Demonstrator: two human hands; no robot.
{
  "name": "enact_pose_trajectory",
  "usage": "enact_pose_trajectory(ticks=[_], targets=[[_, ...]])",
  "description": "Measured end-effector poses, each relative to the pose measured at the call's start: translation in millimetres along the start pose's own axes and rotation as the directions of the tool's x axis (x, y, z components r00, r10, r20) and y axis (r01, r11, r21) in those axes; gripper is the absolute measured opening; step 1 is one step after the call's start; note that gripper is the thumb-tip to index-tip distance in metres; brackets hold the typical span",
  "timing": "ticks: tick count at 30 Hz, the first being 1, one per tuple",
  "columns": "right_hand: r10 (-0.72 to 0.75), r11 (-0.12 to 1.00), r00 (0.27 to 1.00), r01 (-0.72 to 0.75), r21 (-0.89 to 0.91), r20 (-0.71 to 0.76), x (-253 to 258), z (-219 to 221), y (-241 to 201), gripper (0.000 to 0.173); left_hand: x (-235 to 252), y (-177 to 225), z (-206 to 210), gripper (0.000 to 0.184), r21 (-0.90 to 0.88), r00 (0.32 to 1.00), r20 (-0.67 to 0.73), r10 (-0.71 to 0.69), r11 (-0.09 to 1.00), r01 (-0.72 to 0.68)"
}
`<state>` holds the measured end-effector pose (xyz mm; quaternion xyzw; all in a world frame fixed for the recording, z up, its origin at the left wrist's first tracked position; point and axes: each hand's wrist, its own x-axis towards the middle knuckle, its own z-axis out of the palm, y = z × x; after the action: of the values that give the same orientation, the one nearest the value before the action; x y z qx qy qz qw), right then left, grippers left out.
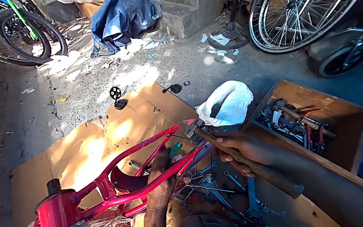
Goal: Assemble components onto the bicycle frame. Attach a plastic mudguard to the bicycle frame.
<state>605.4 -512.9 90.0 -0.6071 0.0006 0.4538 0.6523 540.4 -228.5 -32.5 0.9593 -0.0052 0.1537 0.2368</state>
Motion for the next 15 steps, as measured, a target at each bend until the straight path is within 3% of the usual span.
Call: enact_pose_trajectory(ticks=[7, 10, 13, 15], targets=[[0.043, 0.999, 0.993, -0.043, -0.004, 0.106, 5.0, -0.6, -14.0, 0.031, 0.8, 2.0, -1.2, 0.048, -0.003, 1.0, 0.002, -0.001, 1.0, 0.001], [-0.063, 0.998, 0.998, 0.063, -0.031, -0.014, -3.6, -13.3, -28.0, 0.035, 0.5, 3.0, -1.2, 0.048, -0.003, 0.999, 0.021, -0.024, 1.0, 0.024], [-0.207, 0.974, 0.941, 0.224, 0.032, -0.267, -1.1, -17.9, -28.6, 0.038, -0.6, 1.5, 0.7, 0.047, 0.005, 1.0, 0.003, -0.02, 1.0, 0.02], [-0.178, 0.983, 0.937, 0.183, -0.009, -0.301, 2.4, 1.1, -18.7, 0.034, -3.1, 0.0, 0.9, 0.048, 0.008, 1.0, -0.007, -0.015, 1.0, 0.015]])
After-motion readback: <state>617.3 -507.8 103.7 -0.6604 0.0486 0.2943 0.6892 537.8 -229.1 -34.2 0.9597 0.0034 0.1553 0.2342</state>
